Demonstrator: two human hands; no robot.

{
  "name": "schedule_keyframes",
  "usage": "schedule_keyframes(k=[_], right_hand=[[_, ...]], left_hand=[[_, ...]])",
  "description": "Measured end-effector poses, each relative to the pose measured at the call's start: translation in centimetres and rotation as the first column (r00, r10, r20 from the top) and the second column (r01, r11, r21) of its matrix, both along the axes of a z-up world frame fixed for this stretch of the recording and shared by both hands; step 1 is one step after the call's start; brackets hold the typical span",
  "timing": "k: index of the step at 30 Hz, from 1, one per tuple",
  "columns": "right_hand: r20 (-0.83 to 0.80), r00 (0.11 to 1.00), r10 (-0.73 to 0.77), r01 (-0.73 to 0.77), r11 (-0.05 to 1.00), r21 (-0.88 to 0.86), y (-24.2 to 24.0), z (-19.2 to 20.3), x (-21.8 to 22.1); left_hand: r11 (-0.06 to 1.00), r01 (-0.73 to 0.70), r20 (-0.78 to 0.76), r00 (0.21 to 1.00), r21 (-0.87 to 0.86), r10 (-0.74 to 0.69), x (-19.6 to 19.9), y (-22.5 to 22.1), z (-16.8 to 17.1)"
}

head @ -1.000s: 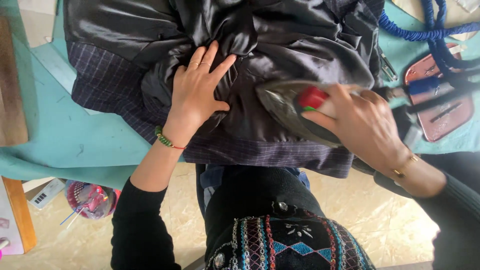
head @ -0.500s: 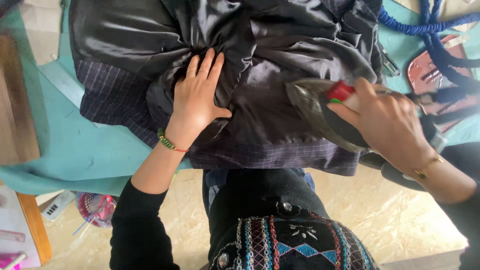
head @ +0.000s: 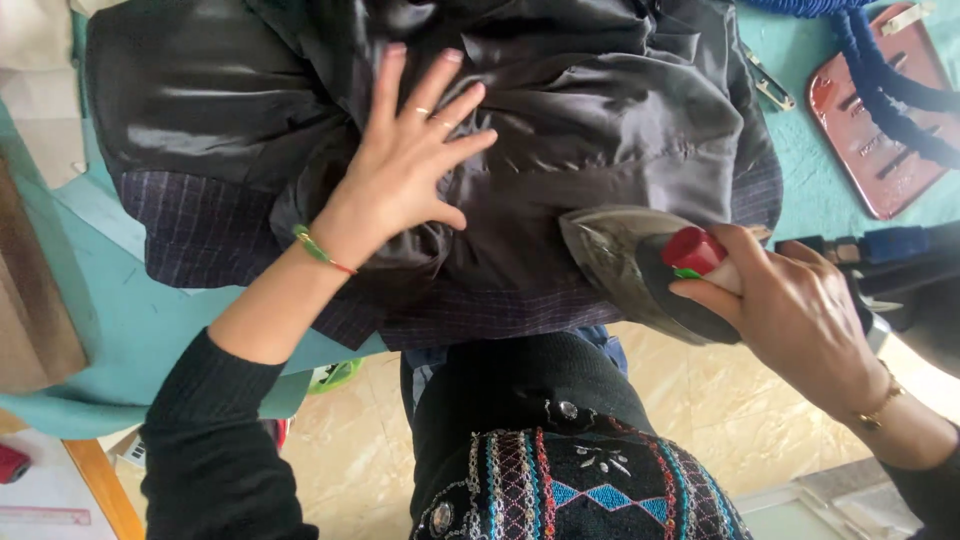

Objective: Pressing a dark-colored garment with a steam iron on an ironing board

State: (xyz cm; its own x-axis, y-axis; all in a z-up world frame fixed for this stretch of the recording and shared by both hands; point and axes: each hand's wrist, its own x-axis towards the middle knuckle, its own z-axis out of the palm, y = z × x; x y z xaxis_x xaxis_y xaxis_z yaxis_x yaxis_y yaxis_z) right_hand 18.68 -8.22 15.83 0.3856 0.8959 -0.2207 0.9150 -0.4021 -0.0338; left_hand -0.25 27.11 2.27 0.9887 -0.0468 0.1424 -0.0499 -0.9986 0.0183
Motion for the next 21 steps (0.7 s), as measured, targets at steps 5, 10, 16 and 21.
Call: schedule_keyframes(k=[5, 10, 16, 21], right_hand=[[-0.012, 0.996, 0.084, -0.083, 0.996, 0.022, 3.2, -0.2, -0.6], [0.025, 0.983, 0.182, -0.184, 0.978, 0.097, 7.7, -0.6, -1.0], [0.227, 0.937, 0.264, -0.289, 0.954, 0.082, 10.0, -3.1, -0.2], [0.116, 0.987, 0.11, -0.102, 0.992, -0.074, 5.7, -2.9, 3.0]], left_hand=[[0.975, -0.071, -0.098, 0.994, -0.211, 0.051, -0.8, 0.2, 0.1], [0.98, -0.114, -0.172, 0.981, -0.161, 0.086, -0.9, 0.0, -0.2], [0.968, -0.215, -0.154, 0.969, -0.132, 0.194, -2.1, 0.7, -0.7], [0.945, -0.317, -0.263, 0.921, -0.082, 0.287, -3.0, 1.2, -1.9]])
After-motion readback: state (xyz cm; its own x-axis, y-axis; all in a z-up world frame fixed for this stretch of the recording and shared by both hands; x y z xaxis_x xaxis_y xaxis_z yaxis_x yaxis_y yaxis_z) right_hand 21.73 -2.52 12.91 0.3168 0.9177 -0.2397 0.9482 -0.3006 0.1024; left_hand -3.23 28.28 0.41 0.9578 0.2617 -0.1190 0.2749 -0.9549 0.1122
